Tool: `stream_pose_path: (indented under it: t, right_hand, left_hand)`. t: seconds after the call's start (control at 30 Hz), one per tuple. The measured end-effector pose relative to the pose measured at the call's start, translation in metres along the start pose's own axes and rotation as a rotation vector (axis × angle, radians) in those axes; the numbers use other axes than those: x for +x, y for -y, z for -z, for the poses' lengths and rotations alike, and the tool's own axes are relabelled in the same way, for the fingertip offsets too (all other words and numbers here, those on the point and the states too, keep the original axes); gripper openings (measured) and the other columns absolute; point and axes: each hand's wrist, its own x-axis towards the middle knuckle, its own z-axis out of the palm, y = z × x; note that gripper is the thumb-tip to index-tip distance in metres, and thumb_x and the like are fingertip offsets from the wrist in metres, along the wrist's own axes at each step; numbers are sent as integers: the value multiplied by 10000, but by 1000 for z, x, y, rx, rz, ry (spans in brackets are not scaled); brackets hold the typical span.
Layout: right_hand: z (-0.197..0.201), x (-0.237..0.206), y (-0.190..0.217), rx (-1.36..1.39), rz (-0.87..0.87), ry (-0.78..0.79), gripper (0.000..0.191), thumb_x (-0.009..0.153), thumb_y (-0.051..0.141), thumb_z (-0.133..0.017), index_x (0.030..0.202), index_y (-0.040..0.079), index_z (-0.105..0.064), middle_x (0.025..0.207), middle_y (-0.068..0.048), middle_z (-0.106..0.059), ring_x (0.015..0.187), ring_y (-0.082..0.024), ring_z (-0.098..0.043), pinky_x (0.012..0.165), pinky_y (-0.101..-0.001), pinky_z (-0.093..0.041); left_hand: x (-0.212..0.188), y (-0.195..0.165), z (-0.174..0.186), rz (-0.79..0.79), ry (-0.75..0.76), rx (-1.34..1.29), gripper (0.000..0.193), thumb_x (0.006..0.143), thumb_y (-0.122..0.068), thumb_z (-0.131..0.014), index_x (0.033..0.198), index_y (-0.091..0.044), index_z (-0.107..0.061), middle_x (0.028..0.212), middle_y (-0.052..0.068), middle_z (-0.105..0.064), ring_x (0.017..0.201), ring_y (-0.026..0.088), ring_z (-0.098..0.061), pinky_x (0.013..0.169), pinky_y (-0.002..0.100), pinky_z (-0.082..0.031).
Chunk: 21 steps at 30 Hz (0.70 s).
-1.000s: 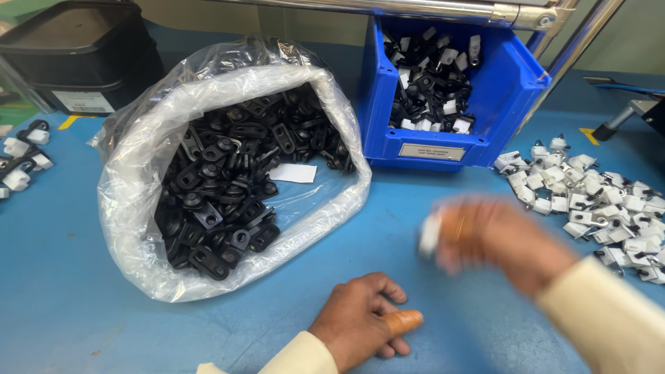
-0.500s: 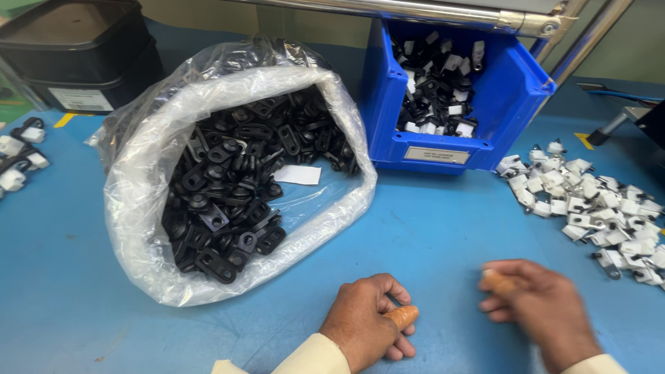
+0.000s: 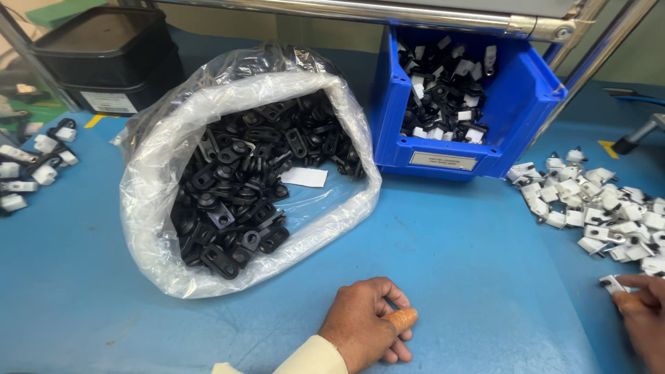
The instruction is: The person repeatedly picks a black plastic clip from a bag and a white plastic component from a pile, then presses them together to form an assembled unit. The assembled units are placed on the table to the right. The process is repeated continuously throughout the clip.
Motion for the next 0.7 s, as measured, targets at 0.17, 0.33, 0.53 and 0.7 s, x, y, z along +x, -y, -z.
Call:
stream_pose_path:
  t: [0.17,0.33,0.53,0.7]
  right_hand:
    - [5,9,-12,-44,-161,-51,309,1139,217,-784,1044,-51,-664,825,-123,-681,725,-161,-599,697,-319,-483]
    - [31,14,26,-41,-232,109,284,961,225,-787,1181,49,-753,894,-109,-718,722,-202,-655,602,-368,-532]
    - [51,-9,100,-292,-261,142,340,923,246,-803,1238,122,-775,973,-99,-792,899,-199,-736,807,-355,-590]
    - [63,-28,113,-302,-257,91,392,883,267,-814,1244,119,-770,1013,-95,-804,1025,-159,-733,854,-359,-583]
  left_hand:
    - [13,6,0,-57,-50,-85,134,957,-132,-662,1051,-37,-651,856,98,-732,608,168,-730,463,261,-559]
    - [29,-17,44,-269,-414,74,49,917,-79,-671,930,-43,-702,795,89,-762,630,175,-750,505,288,-576]
    - [28,-68,104,-563,-993,668,141,857,-65,-762,998,-77,-764,883,94,-785,788,179,-771,737,333,-616]
    - [16,-75,112,-356,-1192,745,262,837,-134,-805,1093,-126,-748,1017,48,-778,919,218,-748,840,408,-586]
